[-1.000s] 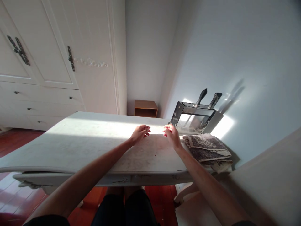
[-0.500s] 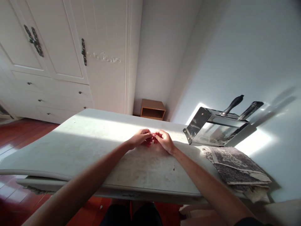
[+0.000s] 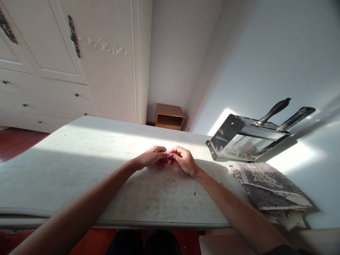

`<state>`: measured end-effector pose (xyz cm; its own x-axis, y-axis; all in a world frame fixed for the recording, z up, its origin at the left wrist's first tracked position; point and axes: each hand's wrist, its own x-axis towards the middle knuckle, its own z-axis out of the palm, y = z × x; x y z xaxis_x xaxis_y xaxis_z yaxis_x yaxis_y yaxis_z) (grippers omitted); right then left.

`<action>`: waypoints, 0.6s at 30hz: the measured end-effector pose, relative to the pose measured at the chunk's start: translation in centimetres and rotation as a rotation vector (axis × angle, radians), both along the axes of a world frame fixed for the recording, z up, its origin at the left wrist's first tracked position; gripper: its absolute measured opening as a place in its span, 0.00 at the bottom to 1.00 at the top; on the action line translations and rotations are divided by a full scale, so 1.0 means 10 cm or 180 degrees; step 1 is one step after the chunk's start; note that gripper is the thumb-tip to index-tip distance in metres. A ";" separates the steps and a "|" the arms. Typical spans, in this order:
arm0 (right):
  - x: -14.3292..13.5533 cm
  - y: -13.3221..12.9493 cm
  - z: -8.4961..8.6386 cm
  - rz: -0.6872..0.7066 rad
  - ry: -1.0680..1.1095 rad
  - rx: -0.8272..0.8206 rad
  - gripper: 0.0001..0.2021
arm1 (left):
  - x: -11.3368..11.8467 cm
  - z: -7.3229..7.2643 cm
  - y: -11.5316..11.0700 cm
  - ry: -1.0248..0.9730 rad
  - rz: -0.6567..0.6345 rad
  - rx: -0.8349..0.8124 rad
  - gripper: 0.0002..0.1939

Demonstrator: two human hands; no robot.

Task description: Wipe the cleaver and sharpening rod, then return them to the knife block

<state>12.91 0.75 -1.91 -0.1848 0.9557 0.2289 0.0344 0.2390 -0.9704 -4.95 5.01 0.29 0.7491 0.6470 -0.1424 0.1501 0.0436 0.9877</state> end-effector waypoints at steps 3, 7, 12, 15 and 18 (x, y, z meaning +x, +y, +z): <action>-0.01 -0.04 0.00 0.0068 -0.0133 0.0111 0.10 | -0.02 0.01 0.00 -0.0071 -0.0120 -0.0103 0.18; -0.02 -0.07 0.01 0.0118 -0.0254 0.0258 0.10 | -0.03 -0.01 0.00 -0.0122 -0.0133 -0.0139 0.18; -0.01 -0.07 0.01 0.0124 -0.0297 0.0291 0.10 | -0.02 -0.01 0.00 -0.0141 -0.0078 -0.0157 0.18; -0.02 -0.07 0.01 0.0131 -0.0294 0.0292 0.09 | -0.02 -0.01 0.00 -0.0156 -0.0090 -0.0179 0.19; -0.02 -0.07 0.02 0.0112 -0.0322 0.0306 0.09 | -0.02 -0.01 0.00 -0.0168 -0.0110 -0.0174 0.18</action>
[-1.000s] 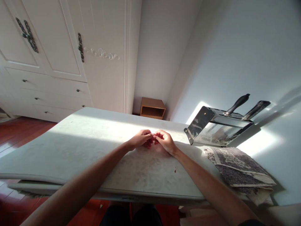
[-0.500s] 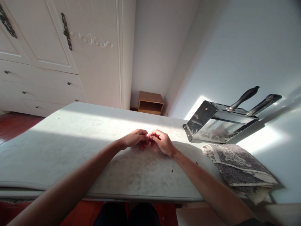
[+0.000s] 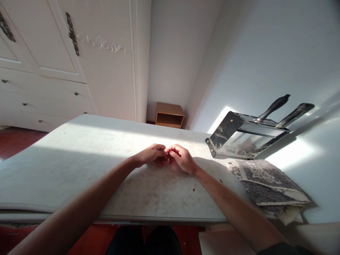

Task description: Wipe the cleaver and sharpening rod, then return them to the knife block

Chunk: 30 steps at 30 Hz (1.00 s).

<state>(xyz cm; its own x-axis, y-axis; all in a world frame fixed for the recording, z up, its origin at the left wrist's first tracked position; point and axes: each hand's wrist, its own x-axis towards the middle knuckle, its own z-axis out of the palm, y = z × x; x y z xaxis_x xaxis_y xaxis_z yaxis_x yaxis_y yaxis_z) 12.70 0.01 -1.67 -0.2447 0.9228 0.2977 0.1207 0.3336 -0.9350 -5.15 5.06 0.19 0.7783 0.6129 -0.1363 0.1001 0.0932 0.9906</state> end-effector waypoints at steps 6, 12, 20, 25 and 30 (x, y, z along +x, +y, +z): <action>0.00 0.00 0.00 -0.0043 -0.0040 0.0006 0.10 | -0.01 0.01 -0.01 0.0036 0.0017 0.0036 0.18; 0.00 0.00 -0.01 -0.0049 -0.0023 0.0014 0.08 | -0.01 0.04 -0.02 0.0042 -0.0013 0.0022 0.19; -0.01 -0.01 0.01 -0.0068 0.0032 -0.0044 0.09 | 0.00 0.03 -0.01 0.0024 0.0020 0.0031 0.18; -0.02 -0.02 0.03 -0.0123 0.0062 -0.0133 0.10 | 0.03 -0.01 -0.01 0.0076 0.0125 0.0260 0.23; -0.01 -0.03 0.04 -0.0050 0.0126 -0.0194 0.11 | 0.05 -0.05 -0.04 0.0061 0.0192 0.0710 0.26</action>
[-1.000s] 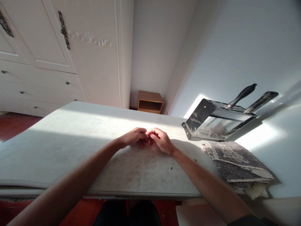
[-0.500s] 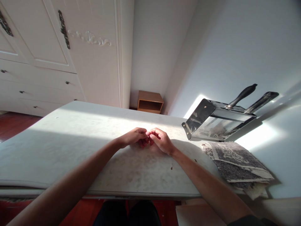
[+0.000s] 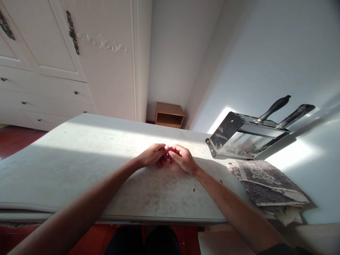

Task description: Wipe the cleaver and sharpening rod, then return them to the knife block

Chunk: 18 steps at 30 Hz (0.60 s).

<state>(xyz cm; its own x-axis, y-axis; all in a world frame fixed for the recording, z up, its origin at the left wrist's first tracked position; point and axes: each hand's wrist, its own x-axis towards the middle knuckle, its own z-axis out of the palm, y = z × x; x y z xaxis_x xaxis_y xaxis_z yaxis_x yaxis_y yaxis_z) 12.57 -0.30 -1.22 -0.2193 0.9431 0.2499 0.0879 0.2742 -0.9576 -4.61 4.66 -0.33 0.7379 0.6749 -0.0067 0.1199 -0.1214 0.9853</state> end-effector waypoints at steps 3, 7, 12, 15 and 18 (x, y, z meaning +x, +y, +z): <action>0.00 -0.01 0.02 -0.0022 0.0062 -0.0049 0.13 | 0.00 0.01 -0.02 -0.0006 -0.0005 0.0070 0.25; -0.01 -0.01 0.03 -0.0029 0.0111 -0.0065 0.13 | 0.01 0.02 -0.04 -0.0006 -0.0027 0.0104 0.25; 0.02 -0.01 0.02 -0.0048 0.0129 -0.0100 0.14 | 0.01 0.02 -0.05 0.0035 -0.0057 0.0178 0.27; 0.03 0.00 0.02 0.0011 0.0175 -0.0122 0.14 | 0.00 0.02 -0.05 0.0059 -0.0115 0.0267 0.27; 0.03 0.00 0.02 0.0040 0.0185 -0.0140 0.14 | -0.01 0.01 -0.06 0.0068 -0.0148 0.0315 0.28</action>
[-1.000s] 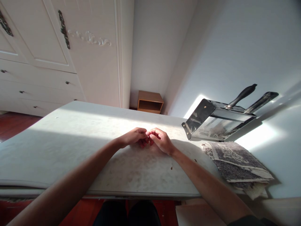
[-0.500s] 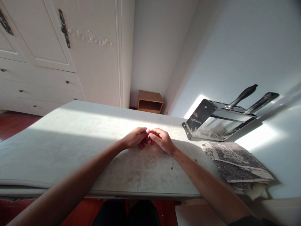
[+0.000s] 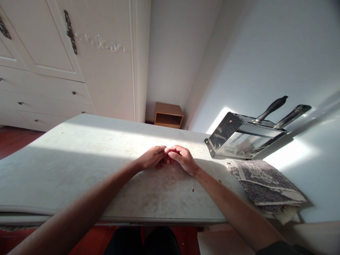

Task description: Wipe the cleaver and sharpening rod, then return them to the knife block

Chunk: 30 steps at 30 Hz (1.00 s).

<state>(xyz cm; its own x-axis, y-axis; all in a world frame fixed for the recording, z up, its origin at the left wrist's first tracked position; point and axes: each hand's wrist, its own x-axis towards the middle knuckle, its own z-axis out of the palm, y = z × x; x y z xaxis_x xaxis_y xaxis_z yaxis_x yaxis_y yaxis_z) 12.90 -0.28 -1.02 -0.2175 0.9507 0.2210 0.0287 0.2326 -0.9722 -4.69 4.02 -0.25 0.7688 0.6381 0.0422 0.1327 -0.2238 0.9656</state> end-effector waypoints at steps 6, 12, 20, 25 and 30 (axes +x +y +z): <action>-0.01 -0.01 0.02 0.0087 0.0076 0.0019 0.13 | 0.00 -0.04 0.00 -0.0081 -0.0035 -0.0084 0.27; -0.04 -0.05 0.06 0.0134 0.0223 -0.0099 0.10 | 0.01 0.04 -0.01 -0.0197 0.0016 -0.0321 0.26; -0.09 -0.07 0.05 -0.0086 0.0204 -0.0054 0.16 | 0.02 0.02 -0.01 -0.0153 0.0174 -0.0167 0.27; -0.12 -0.07 0.02 -0.0214 0.0217 0.0051 0.17 | 0.04 -0.01 -0.02 -0.0046 0.0351 -0.0163 0.28; -0.18 -0.06 0.00 -0.0354 0.0624 -0.0128 0.16 | 0.11 0.00 -0.12 0.0013 0.0648 -0.0067 0.30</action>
<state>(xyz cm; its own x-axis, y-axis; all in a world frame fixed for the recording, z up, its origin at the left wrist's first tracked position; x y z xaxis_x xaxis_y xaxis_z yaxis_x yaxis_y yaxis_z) 11.08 -0.91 -1.05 -0.0674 0.9753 0.2103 -0.1383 0.1996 -0.9701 -3.57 2.86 -0.26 0.6239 0.7811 0.0243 0.1772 -0.1717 0.9691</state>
